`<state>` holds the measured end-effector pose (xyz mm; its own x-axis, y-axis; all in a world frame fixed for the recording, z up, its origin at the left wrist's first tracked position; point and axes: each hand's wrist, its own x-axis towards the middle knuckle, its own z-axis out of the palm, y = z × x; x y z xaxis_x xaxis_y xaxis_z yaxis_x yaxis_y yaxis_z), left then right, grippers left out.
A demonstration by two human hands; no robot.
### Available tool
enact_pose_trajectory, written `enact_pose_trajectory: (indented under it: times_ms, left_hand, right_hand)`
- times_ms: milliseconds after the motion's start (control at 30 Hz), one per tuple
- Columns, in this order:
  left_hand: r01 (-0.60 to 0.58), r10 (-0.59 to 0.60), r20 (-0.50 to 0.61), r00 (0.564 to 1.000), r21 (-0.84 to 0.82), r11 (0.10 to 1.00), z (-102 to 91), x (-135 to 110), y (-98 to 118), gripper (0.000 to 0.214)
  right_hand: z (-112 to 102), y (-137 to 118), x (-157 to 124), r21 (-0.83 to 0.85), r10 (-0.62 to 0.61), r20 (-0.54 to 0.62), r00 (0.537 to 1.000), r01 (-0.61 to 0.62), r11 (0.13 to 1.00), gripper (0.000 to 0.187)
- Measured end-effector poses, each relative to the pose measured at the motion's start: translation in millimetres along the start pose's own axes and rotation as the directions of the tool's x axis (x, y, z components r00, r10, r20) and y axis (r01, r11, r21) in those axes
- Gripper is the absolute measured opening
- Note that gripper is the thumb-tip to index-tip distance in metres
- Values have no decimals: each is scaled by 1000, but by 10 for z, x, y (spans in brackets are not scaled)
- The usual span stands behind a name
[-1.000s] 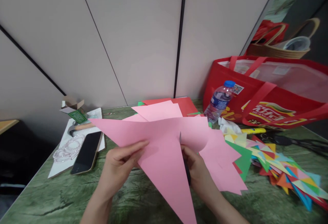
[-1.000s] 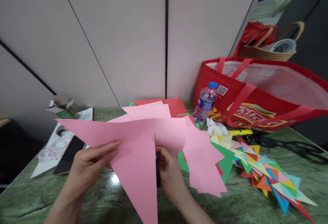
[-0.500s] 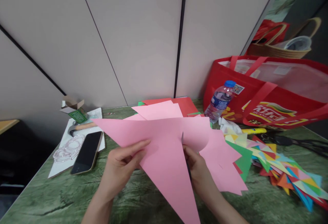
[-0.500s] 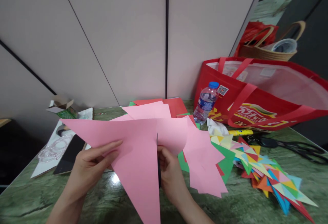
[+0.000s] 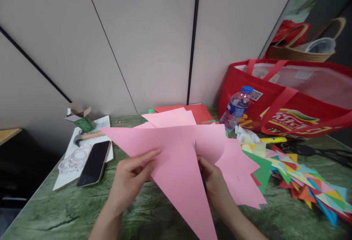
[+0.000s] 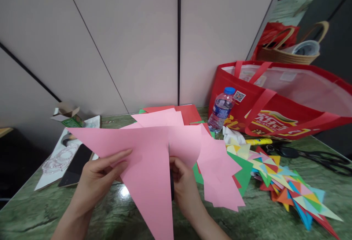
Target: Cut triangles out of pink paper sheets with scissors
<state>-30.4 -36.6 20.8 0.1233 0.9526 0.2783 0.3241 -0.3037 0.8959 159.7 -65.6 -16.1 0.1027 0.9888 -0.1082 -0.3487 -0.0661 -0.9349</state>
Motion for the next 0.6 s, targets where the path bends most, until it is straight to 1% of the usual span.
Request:
enact_pose_trajectory:
  times_ms: [333,500,600]
  left_hand:
    - [-13,13,-30,999,2,1000,13,7,50,26]
    - [-1,1,-16,1000,32,999,8,-4,11,27]
    - [2,-2,-6,1000,62,998,-1,-22,-35,32]
  right_hand:
    - [37,-68,-5,-20,-4,-53,999,3,1000,13]
    - [36,-47,-16,5,29,-64,998,-29,1000,14]
    - [20,-5,-5,30,39,-62,997,-37,999,16]
